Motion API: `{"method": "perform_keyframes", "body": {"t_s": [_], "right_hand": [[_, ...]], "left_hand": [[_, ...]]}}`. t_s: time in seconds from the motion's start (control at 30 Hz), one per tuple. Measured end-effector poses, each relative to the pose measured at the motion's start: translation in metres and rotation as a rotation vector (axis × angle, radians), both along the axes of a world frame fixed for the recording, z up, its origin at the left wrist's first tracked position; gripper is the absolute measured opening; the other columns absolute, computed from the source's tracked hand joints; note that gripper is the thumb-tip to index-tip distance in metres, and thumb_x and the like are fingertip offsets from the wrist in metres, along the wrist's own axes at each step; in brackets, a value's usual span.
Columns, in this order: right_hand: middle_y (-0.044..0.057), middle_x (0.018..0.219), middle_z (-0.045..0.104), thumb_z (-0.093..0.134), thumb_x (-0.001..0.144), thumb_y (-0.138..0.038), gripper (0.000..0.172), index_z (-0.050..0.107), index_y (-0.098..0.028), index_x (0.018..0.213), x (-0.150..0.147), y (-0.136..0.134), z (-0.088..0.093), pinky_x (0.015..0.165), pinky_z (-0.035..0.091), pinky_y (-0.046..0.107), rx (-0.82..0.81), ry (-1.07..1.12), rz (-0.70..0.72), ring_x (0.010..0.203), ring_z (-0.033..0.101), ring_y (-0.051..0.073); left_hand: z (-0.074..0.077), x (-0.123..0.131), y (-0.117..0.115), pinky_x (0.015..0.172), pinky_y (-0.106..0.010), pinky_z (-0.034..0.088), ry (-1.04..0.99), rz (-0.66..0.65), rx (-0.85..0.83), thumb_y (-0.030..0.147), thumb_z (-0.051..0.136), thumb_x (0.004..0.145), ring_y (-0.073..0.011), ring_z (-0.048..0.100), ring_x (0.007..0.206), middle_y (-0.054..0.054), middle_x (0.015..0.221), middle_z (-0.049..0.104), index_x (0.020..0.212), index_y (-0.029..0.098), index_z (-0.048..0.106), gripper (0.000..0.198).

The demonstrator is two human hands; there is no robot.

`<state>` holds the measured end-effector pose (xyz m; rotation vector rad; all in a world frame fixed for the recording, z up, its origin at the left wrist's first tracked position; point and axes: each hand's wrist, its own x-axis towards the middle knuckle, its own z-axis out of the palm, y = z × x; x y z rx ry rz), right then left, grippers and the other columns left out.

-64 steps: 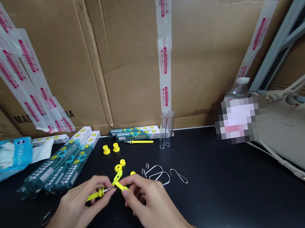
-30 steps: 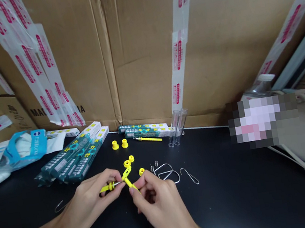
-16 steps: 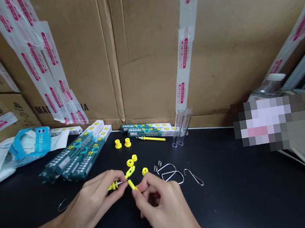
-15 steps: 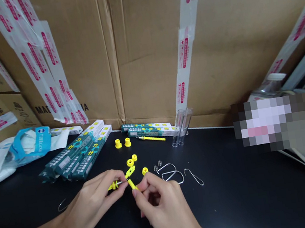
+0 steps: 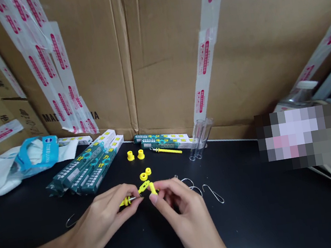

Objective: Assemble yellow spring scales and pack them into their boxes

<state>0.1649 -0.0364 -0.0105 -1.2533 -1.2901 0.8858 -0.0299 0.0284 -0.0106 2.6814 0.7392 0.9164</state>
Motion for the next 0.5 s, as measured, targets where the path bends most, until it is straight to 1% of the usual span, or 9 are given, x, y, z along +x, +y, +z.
{"method": "perform_keyframes", "body": {"t_s": [0.07, 0.13, 0.23, 0.37, 0.5], "right_hand": [[0.000, 0.078, 0.058, 0.074, 0.083, -0.045, 0.024, 0.068, -0.022, 0.087, -0.0014, 0.0004, 0.0014, 0.068, 0.048, 0.028, -0.030, 0.118, 0.034, 0.073, 0.055, 0.016], [-0.001, 0.076, 0.058, 0.078, 0.080, -0.044, 0.026, 0.066, -0.021, 0.082, -0.0029, 0.0014, 0.0027, 0.065, 0.048, 0.026, -0.047, 0.186, 0.055, 0.069, 0.053, 0.014], [-0.002, 0.074, 0.057, 0.082, 0.075, -0.042, 0.029, 0.064, -0.019, 0.079, -0.0041, 0.0025, 0.0030, 0.059, 0.047, 0.023, -0.074, 0.227, 0.067, 0.064, 0.051, 0.011], [-0.004, 0.070, 0.057, 0.086, 0.070, -0.043, 0.036, 0.058, -0.021, 0.077, -0.0052, 0.0026, 0.0013, 0.048, 0.044, 0.019, -0.099, 0.277, 0.069, 0.059, 0.050, 0.011], [-0.004, 0.068, 0.059, 0.086, 0.069, -0.043, 0.037, 0.056, -0.021, 0.075, -0.0069, 0.0023, 0.0004, 0.051, 0.050, 0.022, -0.107, 0.260, 0.090, 0.058, 0.052, 0.011]], "left_hand": [[-0.0007, 0.0001, 0.0007, 0.068, -0.027, 0.055, -0.007, -0.004, 0.005, 0.015, 0.048, 0.101, -0.0181, 0.070, 0.079, -0.003, 0.089, 0.068, 0.099, 0.018, 0.056, 0.008], [-0.0007, 0.0000, 0.0007, 0.067, -0.027, 0.055, -0.004, -0.004, 0.023, 0.015, 0.048, 0.101, -0.0185, 0.070, 0.078, -0.003, 0.089, 0.068, 0.099, 0.018, 0.055, 0.008], [0.0001, -0.0004, -0.0007, 0.066, -0.028, 0.056, 0.007, -0.009, 0.059, 0.015, 0.047, 0.101, -0.0189, 0.070, 0.077, -0.004, 0.088, 0.068, 0.099, 0.017, 0.056, 0.010], [0.0010, -0.0006, -0.0026, 0.065, -0.027, 0.056, 0.007, -0.013, 0.099, 0.016, 0.043, 0.103, -0.0183, 0.070, 0.074, -0.004, 0.086, 0.068, 0.099, 0.017, 0.056, 0.014], [0.0013, -0.0005, -0.0031, 0.065, -0.026, 0.056, 0.006, -0.016, 0.125, 0.017, 0.041, 0.104, -0.0179, 0.070, 0.073, -0.003, 0.085, 0.068, 0.099, 0.017, 0.055, 0.015]]}}
